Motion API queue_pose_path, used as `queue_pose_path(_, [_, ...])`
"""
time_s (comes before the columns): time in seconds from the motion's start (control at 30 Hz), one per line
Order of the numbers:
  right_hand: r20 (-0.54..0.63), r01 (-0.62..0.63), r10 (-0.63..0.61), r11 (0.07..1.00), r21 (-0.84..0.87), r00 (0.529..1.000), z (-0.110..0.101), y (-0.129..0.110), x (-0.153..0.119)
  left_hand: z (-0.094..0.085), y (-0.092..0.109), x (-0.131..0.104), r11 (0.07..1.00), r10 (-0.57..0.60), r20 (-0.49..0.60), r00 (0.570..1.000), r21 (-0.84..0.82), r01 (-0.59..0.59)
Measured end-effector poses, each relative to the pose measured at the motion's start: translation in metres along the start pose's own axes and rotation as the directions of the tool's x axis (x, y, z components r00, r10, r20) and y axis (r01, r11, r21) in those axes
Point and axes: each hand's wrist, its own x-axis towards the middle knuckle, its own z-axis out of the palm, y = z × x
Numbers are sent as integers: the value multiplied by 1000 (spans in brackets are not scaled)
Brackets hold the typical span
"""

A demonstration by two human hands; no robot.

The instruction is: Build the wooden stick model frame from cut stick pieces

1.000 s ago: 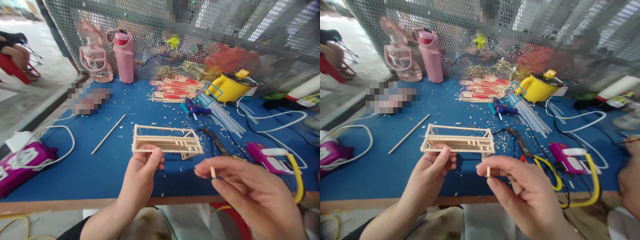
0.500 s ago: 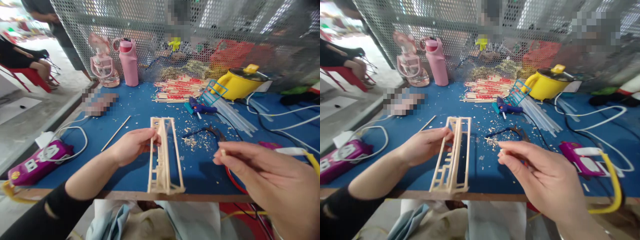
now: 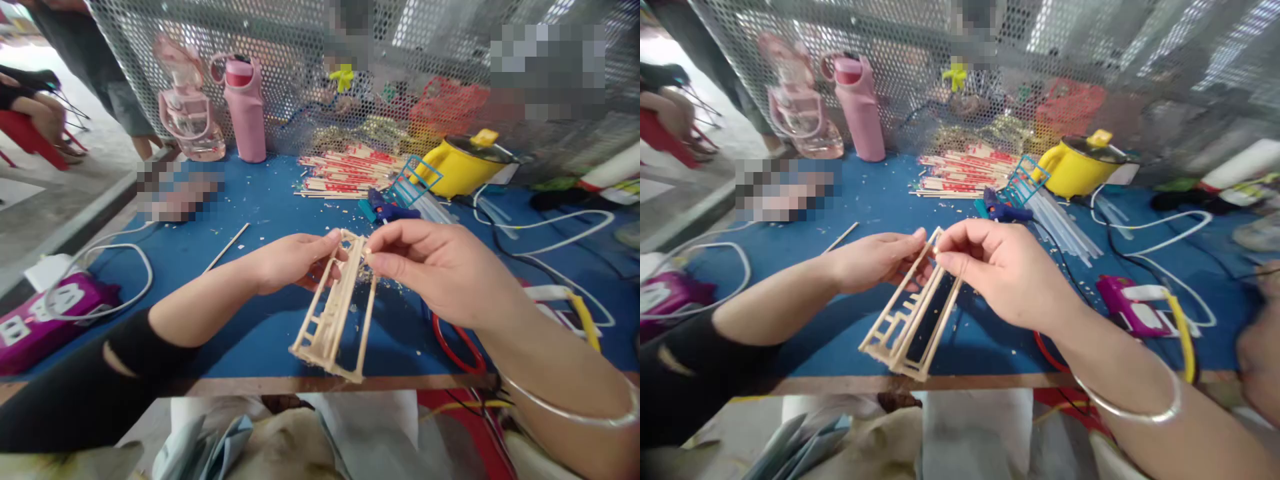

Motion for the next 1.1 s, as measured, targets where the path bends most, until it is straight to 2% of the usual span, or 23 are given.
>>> queue_pose_path(0.1, [-49,-56,58,997,44,997,0,6,5,2,-2,-30,996,0,-119,993,94,12])
queue_pose_path(0.2, [-86,-59,65,996,74,994,1,10,4,12,-11,-57,996,-88,-67,994,22,90])
queue_pose_path(0.27, [-69,-60,66,995,84,995,0,10,3,17,-15,-64,994,-92,-6,996,-66,91])
queue_pose_path(0.37, [-44,-81,86,991,107,995,-2,8,3,8,-11,-55,994,-65,97,993,-82,73])
queue_pose_path(0.47, [-36,-107,113,985,137,993,-7,7,3,-17,5,-36,995,-97,199,975,36,91])
queue_pose_path(0.57, [-8,-127,129,982,142,992,-12,7,4,-45,19,-22,989,-118,209,971,114,96])
queue_pose_path(0.67, [12,-118,118,985,126,993,-13,6,10,-56,23,-19,989,-107,172,979,122,87])
queue_pose_path(0.73, [18,-96,95,987,130,995,-11,4,16,-51,20,-23,992,-94,147,985,92,81])
queue_pose_path(0.93, [57,-58,50,989,138,997,7,5,24,-18,-3,-38,992,15,76,997,-122,-5])
queue_pose_path(1.1, [27,-98,95,986,134,995,11,4,21,-10,-15,-40,984,61,10,998,-170,-59])
